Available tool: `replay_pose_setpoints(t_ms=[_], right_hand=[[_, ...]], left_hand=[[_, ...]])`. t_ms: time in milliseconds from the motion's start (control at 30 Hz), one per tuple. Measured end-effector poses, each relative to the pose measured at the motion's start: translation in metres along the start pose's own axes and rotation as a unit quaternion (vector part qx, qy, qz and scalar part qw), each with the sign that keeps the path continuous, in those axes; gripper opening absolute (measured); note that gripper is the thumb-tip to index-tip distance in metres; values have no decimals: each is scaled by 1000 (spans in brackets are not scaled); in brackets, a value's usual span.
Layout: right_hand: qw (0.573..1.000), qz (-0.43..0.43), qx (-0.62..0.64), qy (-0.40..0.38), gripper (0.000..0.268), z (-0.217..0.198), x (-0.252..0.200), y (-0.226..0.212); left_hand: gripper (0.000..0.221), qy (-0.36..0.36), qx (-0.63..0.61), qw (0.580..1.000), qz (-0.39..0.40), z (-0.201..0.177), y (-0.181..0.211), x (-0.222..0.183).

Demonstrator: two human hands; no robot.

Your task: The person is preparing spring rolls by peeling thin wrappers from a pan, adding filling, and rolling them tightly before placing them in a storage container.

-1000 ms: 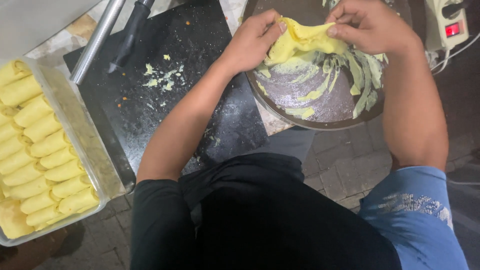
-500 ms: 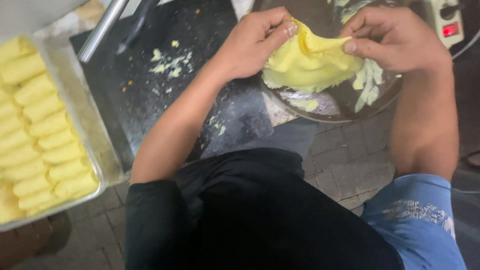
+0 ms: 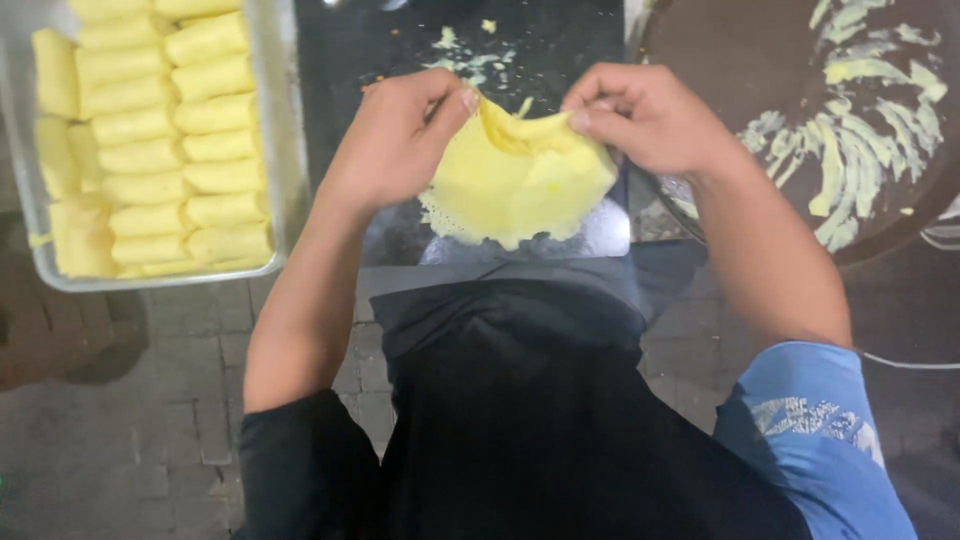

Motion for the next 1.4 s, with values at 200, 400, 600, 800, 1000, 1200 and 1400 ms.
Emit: replay_pose_setpoints(t_ms=[200,400,600,800,1000,1200,1400], right_hand=[[989,111,-56,79,10,-3,72,48],[972,87,-208,68,20,-9,84,35],[921,-75,-382,14,21,9,63,10],[890,-184,-410,-82,34,48,59,27],[888,-133,-440,1,50,13,60,24],[880,-187,-437,-20,40,26,41,24],[854,-264,-447,23,23,2,32,-3]], left_hand=[[42,34,-40,993,-109,23,-92,29],[22,92,-15,988,-120,24,-128,44],[14,195,112,974,26,15,-89,14],[21,87,208,959,170,65,-55,-1],[27,110,235,961,100,56,-70,-13],[28,141,270,951,58,41,-76,-31],[17,180,260,944,98,39,-61,-42]])
Point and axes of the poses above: each hand's wrist, its own x-axis towards the middle knuckle, its own z-axis out of the palm, y = z × x, the point moved 9 cm from there along x, towards the middle knuckle, and after that the axes turned 9 degrees about x, right-handed, at the moved point
